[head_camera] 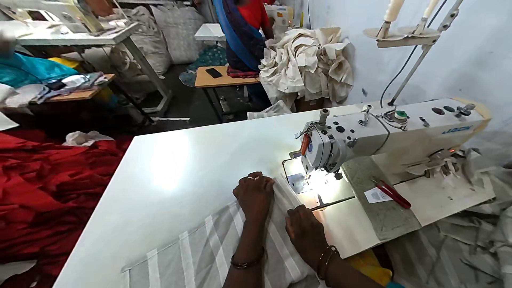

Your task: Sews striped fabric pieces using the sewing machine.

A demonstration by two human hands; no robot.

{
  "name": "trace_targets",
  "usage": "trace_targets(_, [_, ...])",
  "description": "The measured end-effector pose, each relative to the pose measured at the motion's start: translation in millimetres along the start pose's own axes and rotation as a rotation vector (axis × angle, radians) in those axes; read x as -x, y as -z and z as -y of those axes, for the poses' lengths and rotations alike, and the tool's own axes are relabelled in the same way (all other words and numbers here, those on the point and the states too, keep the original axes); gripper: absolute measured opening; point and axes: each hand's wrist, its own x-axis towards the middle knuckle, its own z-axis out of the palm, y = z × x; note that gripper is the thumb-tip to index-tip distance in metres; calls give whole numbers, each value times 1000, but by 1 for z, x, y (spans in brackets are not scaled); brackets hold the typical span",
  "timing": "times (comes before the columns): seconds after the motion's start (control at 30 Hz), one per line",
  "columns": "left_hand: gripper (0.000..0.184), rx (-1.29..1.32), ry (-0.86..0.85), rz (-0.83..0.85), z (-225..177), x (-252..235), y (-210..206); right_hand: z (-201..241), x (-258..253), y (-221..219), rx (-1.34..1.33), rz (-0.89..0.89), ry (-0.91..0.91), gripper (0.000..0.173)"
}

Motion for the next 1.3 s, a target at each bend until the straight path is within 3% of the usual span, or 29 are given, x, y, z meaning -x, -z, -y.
trace_targets(0.17, [27, -105, -44, 232, 0, 8, 24, 6, -7, 14, 78, 94, -4, 22])
trace_targets(0.23, [30, -126, -36, 254, 0, 8, 24, 9, -9, 22, 99, 116, 3, 22])
trace_targets(0.37, [28, -153, -11, 379, -3, 0, 35, 15, -5, 39, -39, 416, -92, 35])
trace_targets(0.53, [28, -169, -19, 395, -2, -1, 37, 0, 18, 32, -49, 271, -16, 37])
trace_targets(0.67, [71, -196, -80, 275, 6, 20, 20, -9, 33, 34, -33, 200, 105, 32])
trace_targets(0.73, [105, -251, -98, 315, 3, 39, 20, -13, 38, 50, -99, 297, 111, 30])
trace_targets(0.8, [126, -280, -184, 319, -5, 71, 21, -26, 40, 79, -199, 437, 53, 21])
trace_targets(0.9, [125, -230, -354, 244, -29, 113, 7, -60, 35, 95, -127, 222, 75, 27])
trace_targets(1.03, [119, -205, -433, 334, -68, 109, -20, -97, 20, 57, 11, 19, 198, 21])
trace_targets(1.13, [118, -220, -460, 351, -73, 88, -30, -117, 11, 36, 57, -5, 198, 24])
trace_targets(1.3, [100, -27, -559, 173, -65, 101, -31, -114, -5, 30, 49, 21, 156, 26])
